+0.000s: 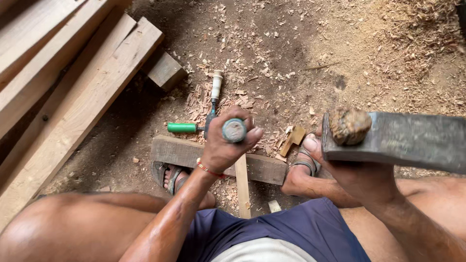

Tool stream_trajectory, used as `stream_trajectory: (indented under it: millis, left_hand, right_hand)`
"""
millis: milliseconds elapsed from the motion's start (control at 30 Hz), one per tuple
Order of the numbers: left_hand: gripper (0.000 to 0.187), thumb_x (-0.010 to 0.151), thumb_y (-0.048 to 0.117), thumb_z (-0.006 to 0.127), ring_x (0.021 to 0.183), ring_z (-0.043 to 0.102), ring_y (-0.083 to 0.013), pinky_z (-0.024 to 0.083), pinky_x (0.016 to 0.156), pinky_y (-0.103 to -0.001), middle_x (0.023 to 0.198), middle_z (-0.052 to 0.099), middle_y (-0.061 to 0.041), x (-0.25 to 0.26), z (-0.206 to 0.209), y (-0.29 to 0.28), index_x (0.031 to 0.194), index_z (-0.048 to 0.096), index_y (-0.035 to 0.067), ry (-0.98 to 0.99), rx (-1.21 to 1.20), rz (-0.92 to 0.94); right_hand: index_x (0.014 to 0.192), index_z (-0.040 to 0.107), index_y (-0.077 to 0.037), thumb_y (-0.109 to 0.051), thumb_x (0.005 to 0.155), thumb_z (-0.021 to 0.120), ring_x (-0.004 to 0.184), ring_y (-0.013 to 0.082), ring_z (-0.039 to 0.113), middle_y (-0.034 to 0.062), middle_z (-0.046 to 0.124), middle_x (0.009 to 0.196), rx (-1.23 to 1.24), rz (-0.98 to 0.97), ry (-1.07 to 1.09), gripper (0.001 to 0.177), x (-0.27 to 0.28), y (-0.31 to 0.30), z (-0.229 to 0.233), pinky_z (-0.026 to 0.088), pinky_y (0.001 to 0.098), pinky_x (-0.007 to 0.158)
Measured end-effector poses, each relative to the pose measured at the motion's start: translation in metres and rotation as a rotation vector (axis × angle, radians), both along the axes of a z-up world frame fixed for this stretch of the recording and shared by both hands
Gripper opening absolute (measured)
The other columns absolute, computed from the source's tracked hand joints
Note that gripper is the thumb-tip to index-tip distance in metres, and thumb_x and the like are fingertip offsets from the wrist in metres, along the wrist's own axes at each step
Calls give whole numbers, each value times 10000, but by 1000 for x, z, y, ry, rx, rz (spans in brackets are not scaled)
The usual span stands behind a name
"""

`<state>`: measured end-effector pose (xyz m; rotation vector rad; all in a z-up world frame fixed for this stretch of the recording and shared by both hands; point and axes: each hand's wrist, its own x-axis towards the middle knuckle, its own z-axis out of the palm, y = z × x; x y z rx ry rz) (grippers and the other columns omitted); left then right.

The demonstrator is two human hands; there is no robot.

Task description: The person carves a slot into a wooden board using a chisel and a handheld adze, repeatedly striking the chisel to remove wood chips.

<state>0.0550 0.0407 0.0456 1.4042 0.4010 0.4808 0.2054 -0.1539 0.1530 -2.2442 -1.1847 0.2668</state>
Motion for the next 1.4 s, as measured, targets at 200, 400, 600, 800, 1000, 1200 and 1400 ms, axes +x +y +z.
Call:
stream_trajectory:
  millis: [200,400,600,800,1000,1200,1400]
  left_hand:
    - [223,853,86,802,745,583,-66,528,676,-256,816,601,29,-21,-23,2,831,581,103,69,-147,8]
    - [226,851,89,791,768,583,-67,520,704,-263,823,601,26,-24,-27,2,833,566,106,72,-19,-64]
    - [201,834,116,782,717,601,-90,516,663,-289,779,623,-1,-21,-15,-6,843,583,94,141,76,-205]
    - [233,799,121,771,790,702,-189,556,697,-358,846,687,-69,-10,-6,-23,968,613,89,72,223,-350]
    - [344,747,170,809,822,750,-200,584,733,-365,868,742,-60,-9,-14,-24,1041,640,114,125,257,-445]
    - [354,751,171,832,847,745,-203,566,726,-359,894,733,-62,-11,-37,-22,1039,639,102,95,258,-446]
    - [262,784,145,794,840,703,-210,555,728,-349,882,725,-62,-34,-33,-35,1003,656,101,77,388,-498]
  right_hand:
    - [1033,706,-55,-221,853,825,888,137,728,39,735,955,-58,-100,215,272,2,0,4,584,301,789]
    - [1061,695,-56,-248,844,811,879,118,732,23,743,960,-73,-141,346,312,6,6,1,604,288,787]
    - [906,677,-51,-270,828,835,699,146,693,27,696,768,-234,-87,171,281,5,7,-5,550,335,630]
    - [1128,598,-56,-309,938,770,834,165,646,80,622,1007,168,247,54,360,8,11,16,539,319,722]
    - [1081,614,-96,-538,591,930,684,129,717,2,719,787,-127,451,128,731,-14,32,16,609,281,587]
    - [1149,568,-69,-510,642,952,604,114,703,1,697,724,-114,303,23,774,-16,0,20,575,279,558]
    - [959,732,-108,-111,811,765,569,186,712,36,732,744,-251,321,-71,153,-5,1,-42,614,323,532]
